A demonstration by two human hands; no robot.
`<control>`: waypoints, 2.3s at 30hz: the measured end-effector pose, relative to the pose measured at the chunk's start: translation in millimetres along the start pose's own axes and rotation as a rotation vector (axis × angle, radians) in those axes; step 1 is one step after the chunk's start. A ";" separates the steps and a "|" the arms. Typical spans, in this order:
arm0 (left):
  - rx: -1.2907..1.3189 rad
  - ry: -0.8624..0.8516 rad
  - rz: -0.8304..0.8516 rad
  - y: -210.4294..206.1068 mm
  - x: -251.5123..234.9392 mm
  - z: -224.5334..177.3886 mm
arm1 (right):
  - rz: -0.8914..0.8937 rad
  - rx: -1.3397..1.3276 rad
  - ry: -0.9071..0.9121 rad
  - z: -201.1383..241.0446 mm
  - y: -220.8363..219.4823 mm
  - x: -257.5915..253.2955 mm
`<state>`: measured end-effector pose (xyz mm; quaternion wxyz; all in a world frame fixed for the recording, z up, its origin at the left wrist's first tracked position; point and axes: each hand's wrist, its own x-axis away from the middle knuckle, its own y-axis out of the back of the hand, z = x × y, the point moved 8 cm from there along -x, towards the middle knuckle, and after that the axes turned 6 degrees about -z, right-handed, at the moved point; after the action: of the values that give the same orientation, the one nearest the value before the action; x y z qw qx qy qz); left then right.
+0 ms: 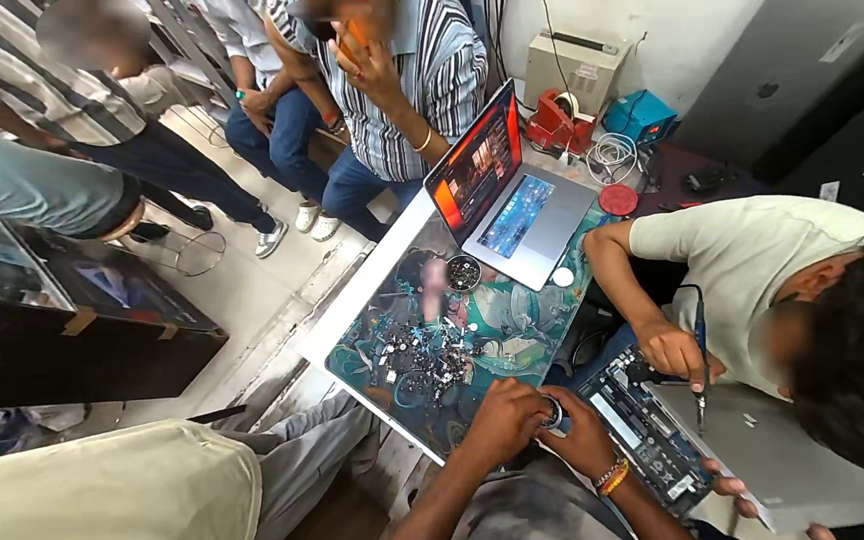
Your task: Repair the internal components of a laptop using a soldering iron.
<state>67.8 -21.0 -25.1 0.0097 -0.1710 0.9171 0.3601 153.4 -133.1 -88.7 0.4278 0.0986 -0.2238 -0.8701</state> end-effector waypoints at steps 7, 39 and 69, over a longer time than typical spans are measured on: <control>0.252 0.490 -0.287 25.4 13.6 76.2 | -0.022 -0.017 -0.012 -8.2 4.1 8.5; 0.035 0.043 -0.094 -7.2 -4.0 3.5 | -0.049 0.004 0.037 -4.5 5.0 1.0; -0.400 0.626 -0.209 63.6 98.4 250.6 | -0.141 0.032 -0.150 25.7 -78.5 26.1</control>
<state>-71.7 158.7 -182.8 -0.2675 -0.3637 0.7648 0.4595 73.0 -103.9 -102.8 0.3461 0.0555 -0.2618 -0.8992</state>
